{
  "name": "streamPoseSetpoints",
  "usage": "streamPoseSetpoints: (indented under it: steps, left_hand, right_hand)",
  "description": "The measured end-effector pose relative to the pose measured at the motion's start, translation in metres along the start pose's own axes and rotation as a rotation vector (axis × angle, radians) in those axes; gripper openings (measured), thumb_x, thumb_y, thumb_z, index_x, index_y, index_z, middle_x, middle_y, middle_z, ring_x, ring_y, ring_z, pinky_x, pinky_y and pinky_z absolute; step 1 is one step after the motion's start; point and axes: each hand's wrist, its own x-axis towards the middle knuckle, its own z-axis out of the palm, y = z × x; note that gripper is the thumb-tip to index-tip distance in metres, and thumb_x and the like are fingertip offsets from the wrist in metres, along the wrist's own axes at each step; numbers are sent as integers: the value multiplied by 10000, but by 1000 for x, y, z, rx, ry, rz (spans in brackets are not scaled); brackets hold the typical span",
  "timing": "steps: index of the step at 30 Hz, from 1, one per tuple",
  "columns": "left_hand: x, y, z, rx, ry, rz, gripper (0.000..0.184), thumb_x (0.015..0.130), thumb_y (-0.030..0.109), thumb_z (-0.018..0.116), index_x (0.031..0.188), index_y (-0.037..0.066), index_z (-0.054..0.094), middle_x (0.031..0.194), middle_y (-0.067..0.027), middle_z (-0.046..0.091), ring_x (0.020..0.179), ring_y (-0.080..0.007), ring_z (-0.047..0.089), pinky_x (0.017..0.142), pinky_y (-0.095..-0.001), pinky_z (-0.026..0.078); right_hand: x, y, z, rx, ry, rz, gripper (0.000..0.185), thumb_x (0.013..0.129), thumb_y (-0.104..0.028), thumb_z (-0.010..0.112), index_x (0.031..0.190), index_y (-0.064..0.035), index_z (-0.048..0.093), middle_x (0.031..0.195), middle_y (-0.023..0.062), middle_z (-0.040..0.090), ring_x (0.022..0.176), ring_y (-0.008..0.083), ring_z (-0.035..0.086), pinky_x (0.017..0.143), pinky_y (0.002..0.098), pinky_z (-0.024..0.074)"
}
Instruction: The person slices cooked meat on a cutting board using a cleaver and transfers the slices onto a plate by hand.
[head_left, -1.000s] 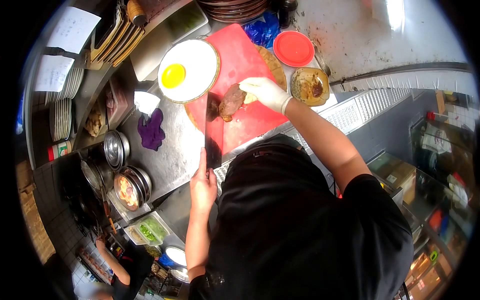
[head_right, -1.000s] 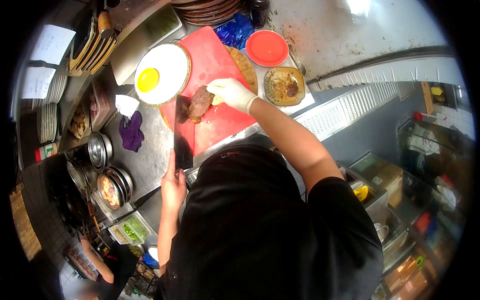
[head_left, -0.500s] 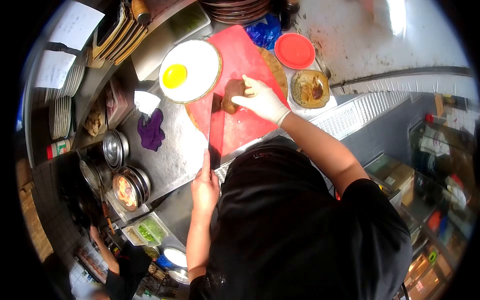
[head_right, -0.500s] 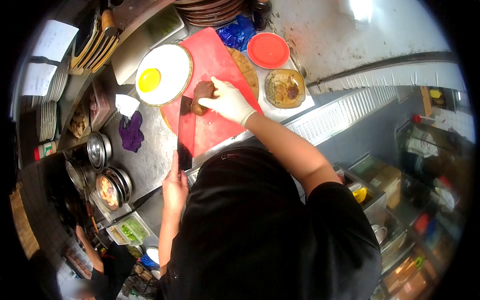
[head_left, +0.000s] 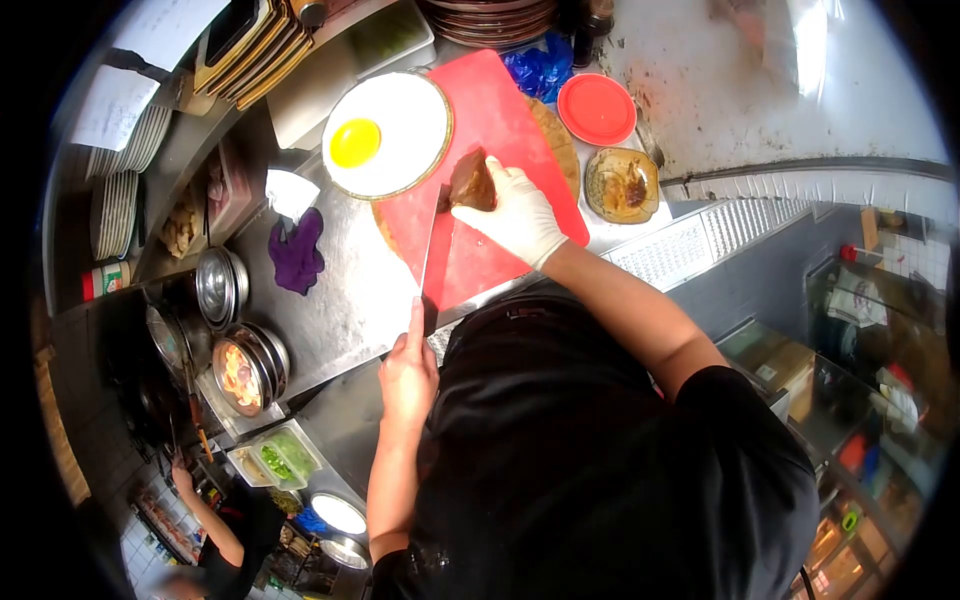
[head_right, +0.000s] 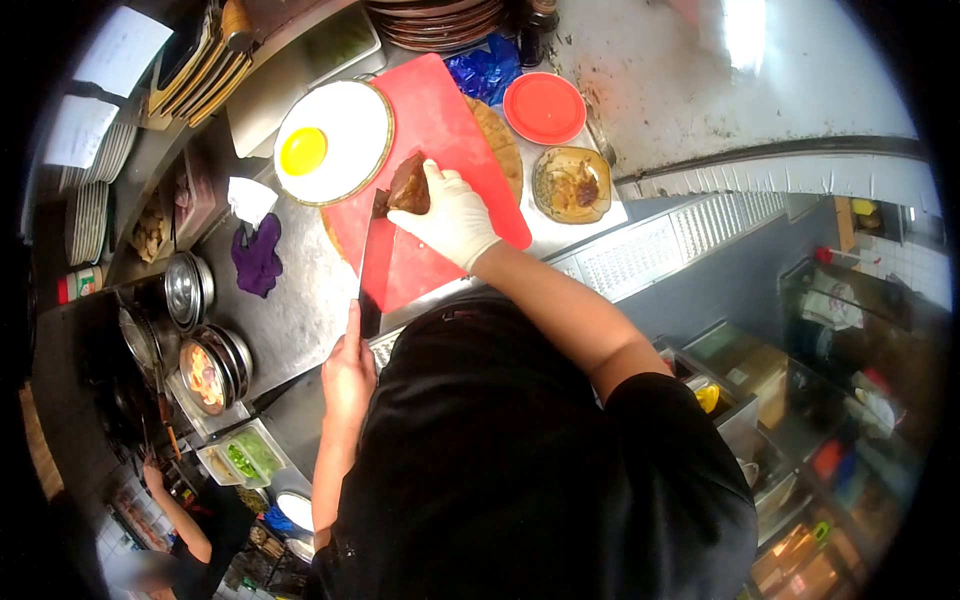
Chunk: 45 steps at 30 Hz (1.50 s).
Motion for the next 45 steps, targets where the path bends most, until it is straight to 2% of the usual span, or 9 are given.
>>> streamPoseSetpoints:
  steps: [4,7,13,14,19,22,25,28,45]
  left_hand:
    - [1,-4,-4,-131,-26,-33,765,985,-6,634,1698,153,406,1004,-247,745,844,-427,750,786,-523,598]
    - [2,-5,-6,-146,-61,-81,765,984,-9,629,1698,154,406,1011,-250,745,868,-430,748,808,-524,590]
    - [9,-1,-7,-178,-64,-12,764,977,-18,638,1688,167,431,994,-229,745,870,-417,742,808,-518,588]
    - [9,1,-7,-171,-58,-3,765,974,-20,640,1687,166,434,992,-227,743,865,-416,741,807,-515,589]
    - [14,2,-5,-150,-29,-8,766,964,-23,646,1680,162,445,965,-213,734,837,-409,734,787,-509,593]
    - [16,-1,2,-104,46,48,743,966,-59,643,1662,145,484,931,-254,717,790,-421,720,760,-488,574]
    - [17,-1,4,-73,39,39,729,971,-43,638,1657,151,488,963,-238,737,805,-425,731,746,-520,575]
    - [18,-2,8,-55,34,41,734,973,-24,641,1664,164,477,961,-224,739,802,-425,731,744,-525,581]
    - [18,-3,7,-18,13,26,786,938,-8,648,1677,183,460,899,-208,720,761,-417,724,714,-531,588]
  right_hand:
    - [6,-9,-2,-105,-94,40,1107,850,-593,817,1583,138,426,1309,297,652,1225,422,666,1037,477,560]
    - [8,-8,7,-82,-57,70,1100,852,-557,823,1634,83,390,1349,326,626,1205,431,668,1052,470,548]
    - [1,13,-9,207,-7,109,838,997,-318,666,1683,19,322,1107,259,745,1045,406,741,987,458,564]
    - [-7,15,-17,309,36,150,725,1026,-201,598,1684,-21,353,1029,236,759,1008,383,753,959,446,565]
    - [-10,81,-29,-101,275,-196,556,1024,-194,650,1539,3,576,1039,243,746,1008,372,740,956,448,571]
    - [-14,63,-42,-166,130,-20,577,980,-247,754,1476,21,627,1116,248,731,1085,386,714,1009,448,560]
    - [-12,65,-34,-122,228,-252,736,919,-311,837,1515,36,579,1224,261,700,1160,403,677,1054,448,541]
    - [-10,56,-32,-188,116,-254,874,881,-355,875,1572,35,509,1326,279,661,1230,414,646,1084,453,527]
    - [-11,31,-21,-398,76,-105,1049,838,-449,893,1626,44,406,1208,255,684,1124,412,683,1000,480,554]
